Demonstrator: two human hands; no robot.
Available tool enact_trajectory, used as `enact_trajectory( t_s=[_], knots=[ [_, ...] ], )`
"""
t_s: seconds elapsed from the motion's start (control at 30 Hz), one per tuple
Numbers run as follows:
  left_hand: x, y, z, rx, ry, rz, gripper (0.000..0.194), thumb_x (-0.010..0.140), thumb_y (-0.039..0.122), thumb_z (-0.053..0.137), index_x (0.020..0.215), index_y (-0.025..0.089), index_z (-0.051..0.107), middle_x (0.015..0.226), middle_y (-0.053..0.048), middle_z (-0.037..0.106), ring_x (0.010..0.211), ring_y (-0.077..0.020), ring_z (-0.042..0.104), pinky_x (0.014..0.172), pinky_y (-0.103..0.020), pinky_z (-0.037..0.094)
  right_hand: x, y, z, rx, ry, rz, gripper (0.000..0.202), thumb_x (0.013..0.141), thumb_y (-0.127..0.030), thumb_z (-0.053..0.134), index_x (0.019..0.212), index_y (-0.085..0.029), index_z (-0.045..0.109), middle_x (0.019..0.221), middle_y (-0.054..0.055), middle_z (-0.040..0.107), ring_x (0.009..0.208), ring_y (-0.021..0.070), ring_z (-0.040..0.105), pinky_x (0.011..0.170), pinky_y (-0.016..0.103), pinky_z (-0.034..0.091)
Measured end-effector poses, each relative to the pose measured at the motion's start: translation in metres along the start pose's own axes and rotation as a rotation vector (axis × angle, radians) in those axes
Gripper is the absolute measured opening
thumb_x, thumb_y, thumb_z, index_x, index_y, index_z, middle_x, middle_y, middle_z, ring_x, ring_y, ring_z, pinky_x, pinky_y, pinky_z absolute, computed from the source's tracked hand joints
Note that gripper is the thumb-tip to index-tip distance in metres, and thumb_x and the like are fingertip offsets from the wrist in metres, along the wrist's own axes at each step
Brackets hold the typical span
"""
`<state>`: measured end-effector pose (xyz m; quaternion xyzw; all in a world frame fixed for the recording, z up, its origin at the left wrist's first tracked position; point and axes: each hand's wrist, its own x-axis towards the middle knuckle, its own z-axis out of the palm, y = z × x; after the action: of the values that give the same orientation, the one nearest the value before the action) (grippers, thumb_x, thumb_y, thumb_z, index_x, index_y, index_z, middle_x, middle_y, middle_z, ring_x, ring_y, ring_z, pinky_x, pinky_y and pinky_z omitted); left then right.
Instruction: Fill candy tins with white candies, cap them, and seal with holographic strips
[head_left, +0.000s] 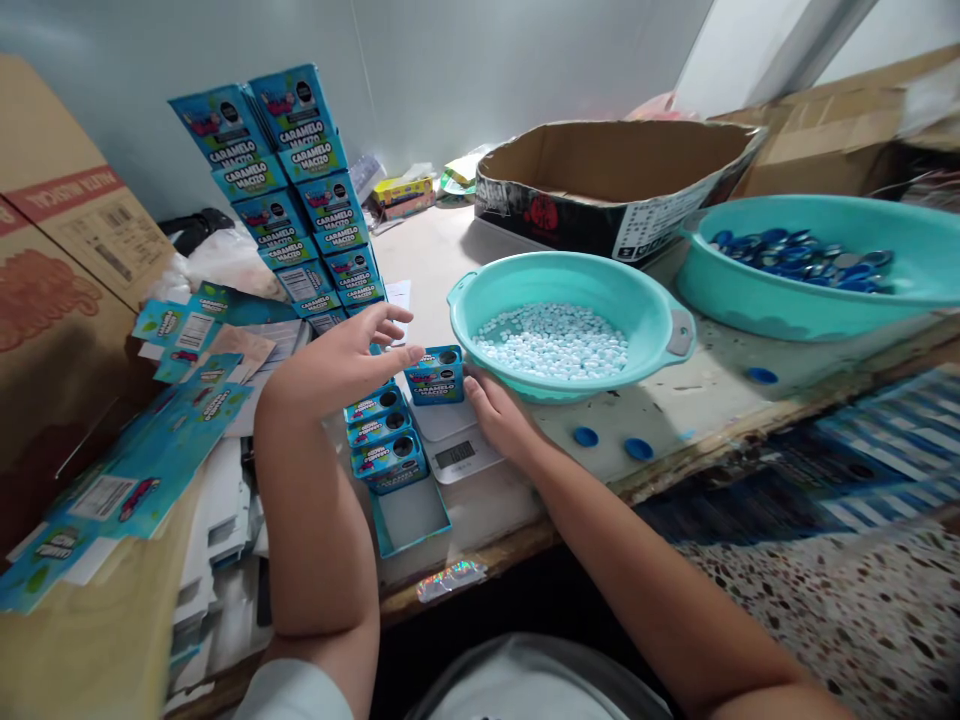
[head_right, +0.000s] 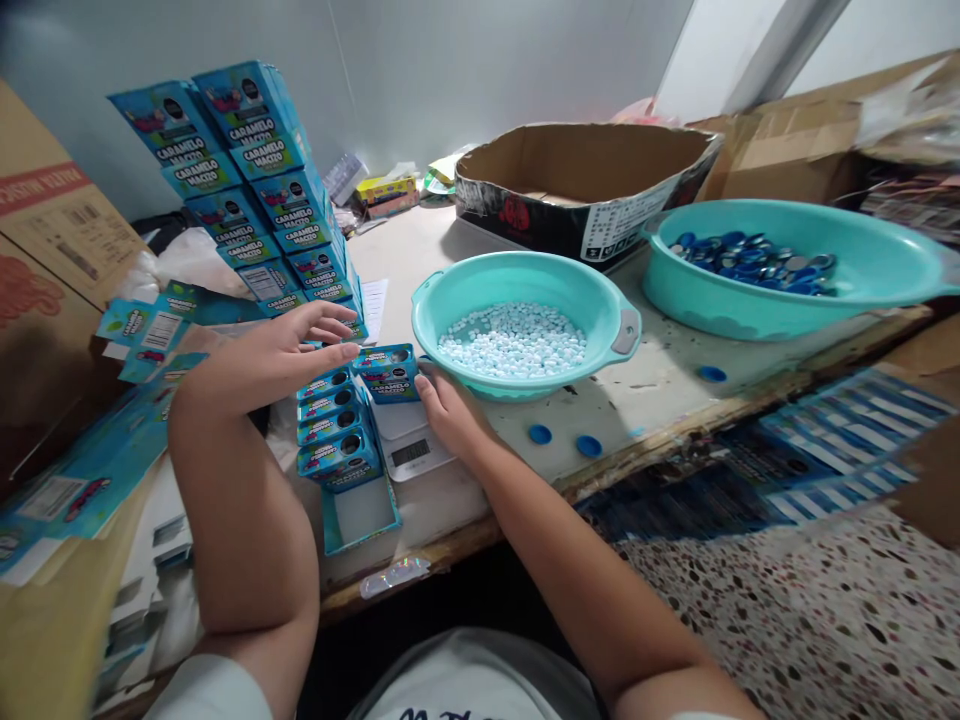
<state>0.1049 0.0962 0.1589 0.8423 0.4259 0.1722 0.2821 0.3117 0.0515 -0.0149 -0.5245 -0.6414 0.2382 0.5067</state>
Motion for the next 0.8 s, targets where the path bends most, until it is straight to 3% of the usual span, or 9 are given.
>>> enact_trajectory(
  t_s=[0.27, 0.4, 0.53, 0.8],
  knots=[
    [0.002, 0.003, 0.004, 0.000, -0.065, -0.047, 0.062, 0.082, 0.066, 0.065, 0.127, 0.023, 0.062, 0.123, -0.013, 0.071, 0.116, -0.0320, 0.067, 0.087, -0.040, 0.060, -0.001, 0.006, 0.002, -0.004, 0.010, 0.050, 0.069, 0.101, -0.067, 0.034, 0.139, -0.016, 0.061, 0.146, 0.016, 0.062, 0.140, 0.0298, 0.053, 0.123, 0.047, 0.034],
    [0.005, 0.005, 0.005, 0.025, -0.117, -0.123, 0.062, 0.084, 0.062, 0.063, 0.132, 0.023, 0.059, 0.127, -0.012, 0.070, 0.118, -0.0301, 0.066, 0.089, -0.037, 0.059, -0.001, 0.005, 0.002, -0.013, 0.021, 0.013, 0.061, 0.103, -0.061, 0.035, 0.134, -0.019, 0.065, 0.139, 0.013, 0.067, 0.138, 0.0296, 0.055, 0.123, 0.047, 0.034],
    [0.008, 0.004, 0.005, 0.090, -0.109, -0.228, 0.062, 0.086, 0.058, 0.058, 0.136, 0.021, 0.056, 0.132, -0.012, 0.068, 0.119, -0.0290, 0.066, 0.094, -0.035, 0.057, -0.001, 0.001, 0.000, -0.038, 0.033, -0.021, 0.055, 0.104, -0.058, 0.036, 0.129, -0.021, 0.069, 0.131, 0.011, 0.071, 0.132, 0.0302, 0.059, 0.123, 0.049, 0.033],
    [0.010, -0.005, 0.004, 0.072, -0.099, -0.233, 0.066, 0.083, 0.061, 0.060, 0.135, 0.021, 0.057, 0.132, -0.012, 0.069, 0.121, -0.0303, 0.066, 0.094, -0.035, 0.057, -0.001, -0.001, -0.001, -0.016, 0.036, -0.021, 0.051, 0.104, -0.055, 0.037, 0.123, -0.021, 0.071, 0.126, 0.011, 0.073, 0.130, 0.0319, 0.061, 0.122, 0.051, 0.035]
  ],
)
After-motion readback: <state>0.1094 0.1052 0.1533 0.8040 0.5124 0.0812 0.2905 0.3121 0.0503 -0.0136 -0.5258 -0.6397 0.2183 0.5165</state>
